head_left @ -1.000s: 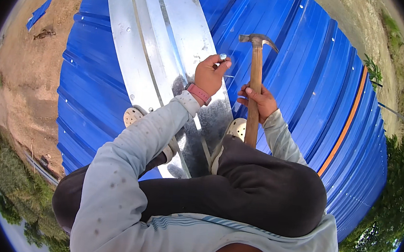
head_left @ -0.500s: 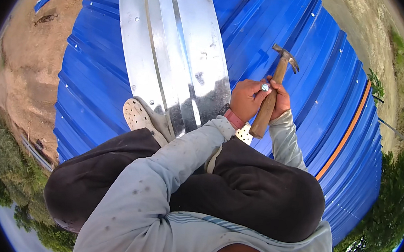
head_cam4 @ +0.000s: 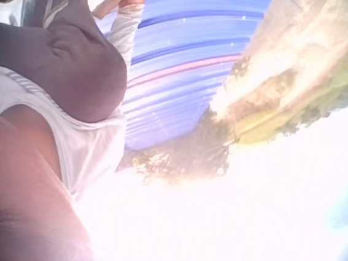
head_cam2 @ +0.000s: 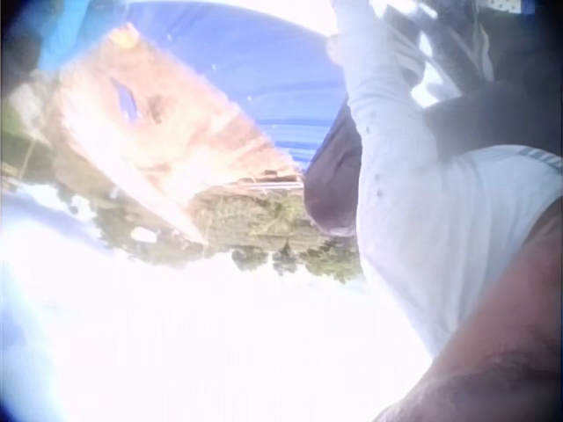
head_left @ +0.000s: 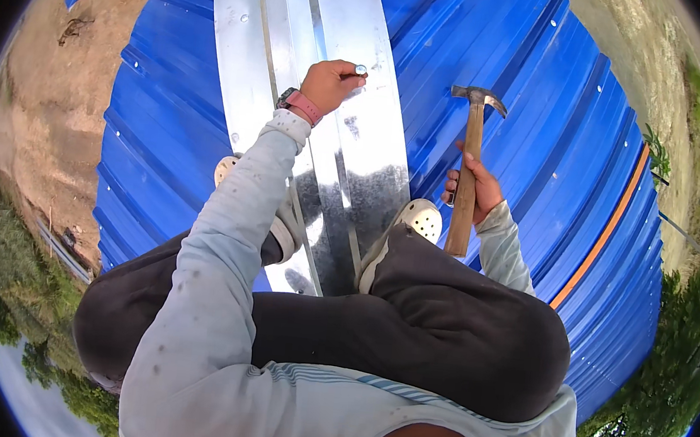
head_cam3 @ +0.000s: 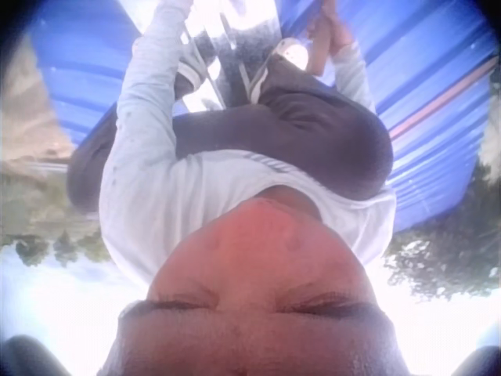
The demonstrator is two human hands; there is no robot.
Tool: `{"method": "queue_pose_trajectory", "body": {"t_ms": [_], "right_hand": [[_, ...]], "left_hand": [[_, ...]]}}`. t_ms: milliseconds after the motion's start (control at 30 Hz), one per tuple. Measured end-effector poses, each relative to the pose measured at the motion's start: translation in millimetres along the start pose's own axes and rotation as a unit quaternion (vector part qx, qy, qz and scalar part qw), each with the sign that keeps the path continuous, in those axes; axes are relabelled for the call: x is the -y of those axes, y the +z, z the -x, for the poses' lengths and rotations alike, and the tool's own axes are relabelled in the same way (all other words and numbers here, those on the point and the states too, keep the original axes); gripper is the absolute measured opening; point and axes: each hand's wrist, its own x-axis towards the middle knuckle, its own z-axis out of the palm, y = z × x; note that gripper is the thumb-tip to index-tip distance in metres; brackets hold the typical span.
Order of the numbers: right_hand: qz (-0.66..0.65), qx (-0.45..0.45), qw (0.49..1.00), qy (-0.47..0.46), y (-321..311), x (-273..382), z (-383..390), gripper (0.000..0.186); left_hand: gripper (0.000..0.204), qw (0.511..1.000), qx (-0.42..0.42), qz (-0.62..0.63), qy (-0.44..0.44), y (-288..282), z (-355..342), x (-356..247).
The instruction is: The person hammers nails into a silver metal sheet to secure it onto a blue corrugated roof. They repeatedly pick nails from a bucket, position them, and strike them with a hammer while standing on the roof.
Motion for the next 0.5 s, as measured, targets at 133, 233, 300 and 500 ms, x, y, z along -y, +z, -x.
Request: {"method": "queue_pose_trajectory", "body": {"t_ms": [133, 233, 300, 500], "right_hand": [[0.025, 0.019, 0.999, 0.039, -1.7, -9.6, 8.1, 0.049], [0.018, 0.044, 0.997, 0.058, -14.6, -13.9, 0.1, 0.048], [0.003, 0.045, 0.996, 0.072, -22.2, -10.5, -3.9, 0.048], [0.015, 0.051, 0.997, 0.059, -36.1, -12.3, -7.3, 0.044]], "left_hand": [[0.016, 0.988, 0.059, -0.135, 0.046, -9.7, -3.2, 6.0], [0.014, 0.963, 0.076, -0.232, 0.117, -8.7, -0.3, 18.3], [0.013, 0.958, 0.061, -0.244, 0.136, -7.7, 2.3, 24.6], [0.011, 0.961, 0.067, -0.230, 0.139, -11.1, 1.9, 31.2]]}}
